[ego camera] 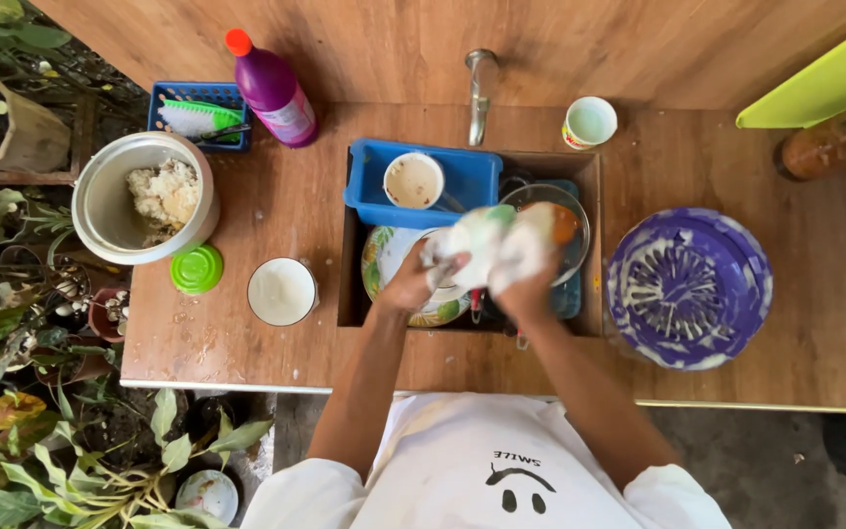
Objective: Washing and scrubbing dishes, bowls, and containers in a sink using a sponge.
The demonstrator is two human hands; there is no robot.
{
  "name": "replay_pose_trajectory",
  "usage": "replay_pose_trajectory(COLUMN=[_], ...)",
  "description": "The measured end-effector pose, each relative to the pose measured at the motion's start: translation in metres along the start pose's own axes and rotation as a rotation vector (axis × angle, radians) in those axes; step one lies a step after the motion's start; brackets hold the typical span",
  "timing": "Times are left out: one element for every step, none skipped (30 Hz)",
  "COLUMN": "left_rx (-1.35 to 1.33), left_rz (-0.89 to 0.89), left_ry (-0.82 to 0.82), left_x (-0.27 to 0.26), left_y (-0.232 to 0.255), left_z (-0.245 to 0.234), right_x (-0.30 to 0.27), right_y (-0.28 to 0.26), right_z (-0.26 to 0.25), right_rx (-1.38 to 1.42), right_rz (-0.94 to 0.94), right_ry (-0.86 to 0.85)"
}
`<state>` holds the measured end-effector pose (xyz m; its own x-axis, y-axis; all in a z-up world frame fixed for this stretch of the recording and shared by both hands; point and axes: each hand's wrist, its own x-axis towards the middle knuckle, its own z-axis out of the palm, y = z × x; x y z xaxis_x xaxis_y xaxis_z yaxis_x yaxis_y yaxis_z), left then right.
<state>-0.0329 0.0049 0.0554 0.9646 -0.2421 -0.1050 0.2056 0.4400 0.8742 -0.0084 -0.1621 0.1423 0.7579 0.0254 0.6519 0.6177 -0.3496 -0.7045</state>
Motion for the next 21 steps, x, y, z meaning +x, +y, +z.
replay_pose_trajectory(left_rx=[-0.004,-0.064,-0.12,-0.12,-0.16,-0.2,-0.201,-0.14,-0.078,-0.077,-0.056,-0.035,-0.032,-0.006,0.017,0.015,-0.054,-0.123,-0.125,-0.303,-0.48], left_rz=[-0.004,0.033,0.073,0.071,0.065,0.06,0.056,0.022,-0.007,-0.006,-0.02,-0.035,-0.028,-0.026,-0.03,-0.029,-0.023,-0.016,-0.016,0.011,0.041], left_ry=[0.001,0.041,0.078,0.076,0.134,0.193,0.195,0.254,0.312,0.313,0.301,0.289,0.287,0.318,0.353,0.357,0.375,0.393,0.388,0.347,0.307], left_x=[-0.001,-0.003,-0.002,0.0,0.0,0.001,-0.002,-0.006,-0.007,-0.007,-0.009,-0.011,-0.003,0.004,0.008,0.014,0.012,0.011,0.013,0.016,0.016], left_y=[-0.003,-0.007,-0.009,-0.024,-0.038,-0.052,-0.057,-0.062,-0.065,-0.056,-0.048,-0.04,-0.045,-0.05,-0.057,-0.056,-0.061,-0.066,-0.058,-0.049,-0.039], left_z=[0.002,0.004,0.004,-0.002,-0.008,-0.015,-0.013,-0.011,-0.011,-0.007,-0.002,0.002,-0.001,-0.005,-0.009,-0.015,-0.016,-0.016,-0.013,-0.01,-0.009], right_x=[0.002,0.004,0.007,0.002,-0.002,-0.007,-0.012,-0.017,-0.02,-0.02,-0.022,-0.024,-0.024,-0.024,-0.029,-0.023,-0.025,-0.026,-0.028,-0.03,-0.031], right_y=[-0.015,-0.029,-0.043,-0.031,-0.02,-0.009,0.01,0.029,0.048,0.061,0.074,0.086,0.071,0.056,0.039,0.025,0.007,-0.011,-0.007,-0.005,-0.003], right_z=[0.004,0.008,0.013,0.013,0.014,0.014,0.014,0.014,0.016,0.017,0.018,0.019,0.021,0.023,0.025,0.03,0.03,0.03,0.029,0.027,0.027], right_rx=[-0.003,0.005,0.013,0.011,-0.005,-0.022,-0.022,0.033,0.089,0.09,0.172,0.251,0.253,0.074,-0.102,-0.101,-0.189,-0.273,-0.278,-0.239,-0.196], right_rz=[0.004,-0.161,-0.329,-0.327,-0.379,-0.43,-0.426,-0.23,-0.039,-0.041,0.25,0.54,0.533,0.415,0.301,0.3,0.115,-0.071,-0.072,-0.053,-0.036], right_ry=[-0.003,-0.092,-0.176,-0.174,-0.203,-0.231,-0.233,-0.275,-0.314,-0.315,-0.375,-0.435,-0.433,-0.426,-0.422,-0.426,-0.449,-0.473,-0.471,-0.409,-0.349])
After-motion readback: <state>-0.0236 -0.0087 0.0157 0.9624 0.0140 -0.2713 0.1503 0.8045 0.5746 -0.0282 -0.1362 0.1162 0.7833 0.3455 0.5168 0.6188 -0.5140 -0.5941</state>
